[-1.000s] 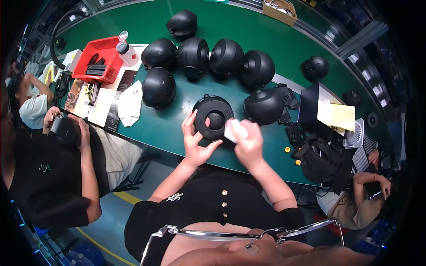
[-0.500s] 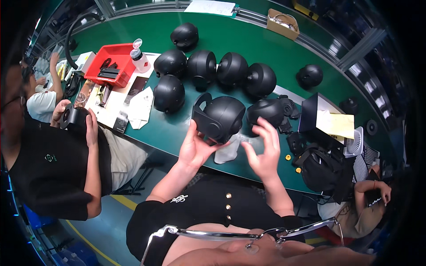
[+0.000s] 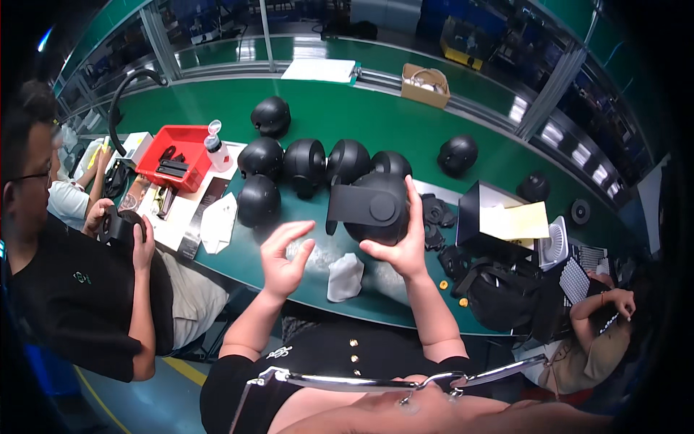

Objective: The person cleans camera components with a cloth by picking up each device, wiping its surfaces, and placing it on the table.

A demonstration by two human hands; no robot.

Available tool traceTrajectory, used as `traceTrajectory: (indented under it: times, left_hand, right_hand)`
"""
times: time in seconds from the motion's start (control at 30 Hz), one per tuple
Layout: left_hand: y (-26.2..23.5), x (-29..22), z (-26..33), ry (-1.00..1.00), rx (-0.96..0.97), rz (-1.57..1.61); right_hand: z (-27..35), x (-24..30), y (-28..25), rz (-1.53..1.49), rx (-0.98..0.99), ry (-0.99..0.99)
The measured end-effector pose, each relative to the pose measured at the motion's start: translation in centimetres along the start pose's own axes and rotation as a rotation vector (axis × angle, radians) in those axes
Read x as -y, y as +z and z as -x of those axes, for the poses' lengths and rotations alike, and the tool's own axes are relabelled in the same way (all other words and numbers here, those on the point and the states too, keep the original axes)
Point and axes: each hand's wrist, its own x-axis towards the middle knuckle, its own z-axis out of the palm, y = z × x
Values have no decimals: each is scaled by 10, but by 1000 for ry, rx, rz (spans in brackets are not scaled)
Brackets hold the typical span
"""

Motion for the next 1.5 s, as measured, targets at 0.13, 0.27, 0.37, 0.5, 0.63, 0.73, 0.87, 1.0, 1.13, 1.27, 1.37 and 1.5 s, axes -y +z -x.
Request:
traceTrajectory:
  times: [0.13,0.27,0.37,0.5,0.63,0.73,0.87,1.0,1.13,1.27,1.37,1.5]
  left_hand:
    - [1,-21,-30,313,21,-207]
    - [33,-52,-69,708,645,-567]
    - [30,-39,-145,405,691,-557]
    - [27,-5,-221,376,27,-262]
    - [67,-17,-272,717,-374,-66]
    - [73,61,-342,458,-240,74]
    - [118,105,-368,117,20,212]
    - [104,119,-376,-252,307,1034]
    - [169,131,-357,-260,86,575]
    - [108,157,-385,-134,-116,657]
    - [155,150,-360,-268,-1,714]
    - [100,173,-382,-242,-212,613]
  right_hand:
    - [-1,2,-1,100,44,-8]
    - [-8,10,2,422,69,-142]
    - [-33,19,-15,473,31,-200]
    - [-95,31,-22,474,-48,-253]
    - [-177,7,-73,376,-218,-260]
    - [-226,-8,-96,-296,-139,-21]
    - [-273,-40,-36,-373,-53,67]
    - [-290,-79,-119,-262,-277,65]
    - [-294,-100,-63,-314,-152,165]
    - [-287,-71,-76,-437,-348,117]
    - [-298,-115,-66,-268,-136,112]
    - [-287,-72,-78,-398,-269,178]
